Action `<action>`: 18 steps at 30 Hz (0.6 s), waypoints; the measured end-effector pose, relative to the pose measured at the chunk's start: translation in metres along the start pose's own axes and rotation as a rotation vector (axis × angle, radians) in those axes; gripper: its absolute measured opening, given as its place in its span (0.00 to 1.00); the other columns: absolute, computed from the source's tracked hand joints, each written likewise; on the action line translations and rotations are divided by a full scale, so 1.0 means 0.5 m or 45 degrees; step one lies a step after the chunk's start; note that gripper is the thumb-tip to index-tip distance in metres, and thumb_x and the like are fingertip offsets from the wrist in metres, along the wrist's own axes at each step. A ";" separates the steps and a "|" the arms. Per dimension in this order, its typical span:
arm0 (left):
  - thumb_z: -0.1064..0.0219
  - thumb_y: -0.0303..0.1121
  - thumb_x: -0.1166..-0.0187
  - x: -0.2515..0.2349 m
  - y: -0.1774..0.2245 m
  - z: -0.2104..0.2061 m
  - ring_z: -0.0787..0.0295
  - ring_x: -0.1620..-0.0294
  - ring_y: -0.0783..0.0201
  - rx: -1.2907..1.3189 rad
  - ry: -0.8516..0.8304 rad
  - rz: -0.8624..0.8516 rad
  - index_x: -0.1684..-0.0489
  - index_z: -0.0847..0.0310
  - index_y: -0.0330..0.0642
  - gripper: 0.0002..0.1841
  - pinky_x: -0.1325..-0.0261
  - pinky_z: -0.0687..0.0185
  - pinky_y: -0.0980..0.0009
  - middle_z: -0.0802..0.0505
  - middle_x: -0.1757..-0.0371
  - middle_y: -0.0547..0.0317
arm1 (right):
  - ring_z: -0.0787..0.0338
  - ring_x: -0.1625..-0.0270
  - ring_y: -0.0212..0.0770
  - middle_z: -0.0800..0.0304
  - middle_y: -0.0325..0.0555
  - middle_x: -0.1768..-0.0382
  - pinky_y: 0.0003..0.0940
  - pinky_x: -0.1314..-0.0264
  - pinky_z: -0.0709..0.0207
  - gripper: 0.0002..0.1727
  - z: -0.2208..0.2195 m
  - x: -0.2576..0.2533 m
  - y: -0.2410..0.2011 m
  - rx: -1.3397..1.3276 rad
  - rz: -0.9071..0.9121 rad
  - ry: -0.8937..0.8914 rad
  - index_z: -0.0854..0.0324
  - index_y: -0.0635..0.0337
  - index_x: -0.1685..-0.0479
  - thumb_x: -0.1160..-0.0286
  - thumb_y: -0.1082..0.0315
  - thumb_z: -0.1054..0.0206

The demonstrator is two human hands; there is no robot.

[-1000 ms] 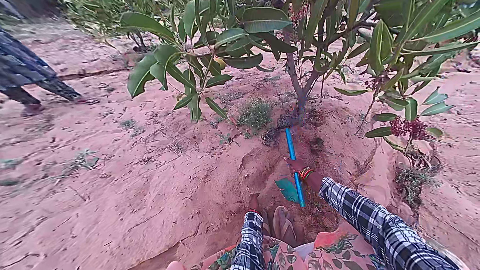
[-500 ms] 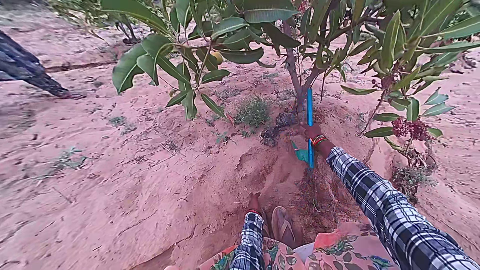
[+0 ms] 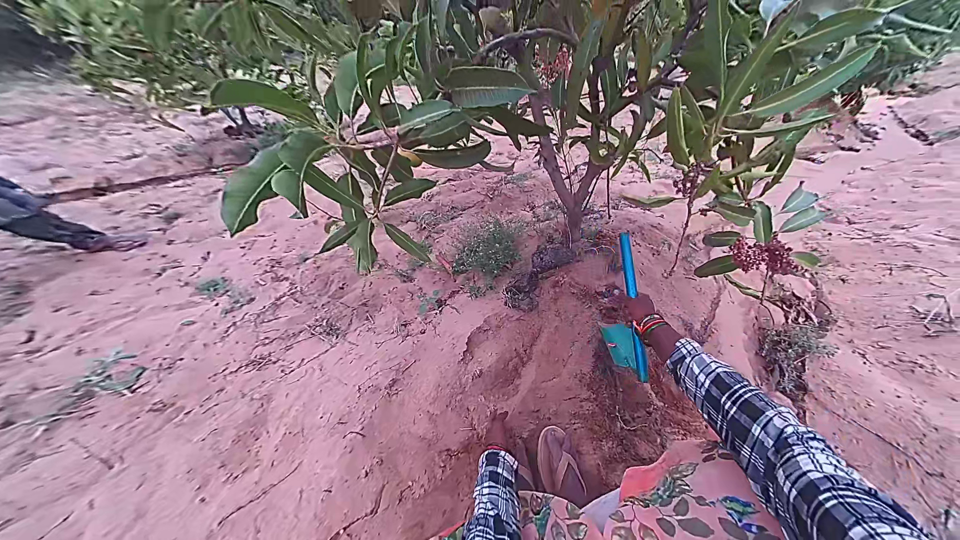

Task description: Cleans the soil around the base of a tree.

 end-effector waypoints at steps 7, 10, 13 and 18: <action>0.43 0.38 0.08 0.047 0.029 -0.002 0.36 0.13 0.35 0.072 0.083 0.052 0.12 0.40 0.31 0.30 0.18 0.37 0.35 0.31 0.13 0.29 | 0.29 0.81 0.38 0.29 0.43 0.77 0.38 0.73 0.27 0.27 0.080 -0.025 -0.069 -0.064 0.238 0.164 0.23 0.64 0.44 0.13 0.44 0.38; 0.47 0.35 0.07 0.040 0.019 0.008 0.33 0.15 0.36 0.149 0.156 0.038 0.15 0.37 0.28 0.26 0.20 0.34 0.38 0.29 0.15 0.29 | 0.25 0.77 0.41 0.23 0.46 0.74 0.44 0.69 0.24 0.27 0.100 -0.075 -0.169 -0.121 0.456 0.286 0.21 0.67 0.45 0.15 0.46 0.35; 0.49 0.37 0.06 0.013 0.012 0.001 0.33 0.15 0.38 0.302 0.159 0.049 0.12 0.40 0.31 0.27 0.20 0.33 0.42 0.31 0.13 0.31 | 0.24 0.77 0.36 0.22 0.41 0.74 0.40 0.67 0.23 0.25 0.121 -0.128 -0.258 -0.363 0.702 0.531 0.19 0.65 0.49 0.15 0.47 0.35; 0.50 0.43 0.05 0.004 0.020 -0.012 0.30 0.17 0.39 0.357 0.197 0.072 0.15 0.37 0.29 0.28 0.22 0.30 0.42 0.28 0.16 0.30 | 0.18 0.70 0.50 0.18 0.57 0.69 0.51 0.61 0.21 0.26 0.006 -0.232 -0.132 -0.237 0.428 0.509 0.21 0.72 0.46 0.13 0.51 0.39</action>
Point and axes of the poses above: each hand's wrist, its own x-axis away from the middle knuckle, its own z-axis out of the back of the hand, y = z × x, the point moved 5 cm from there along -x, towards the middle knuckle
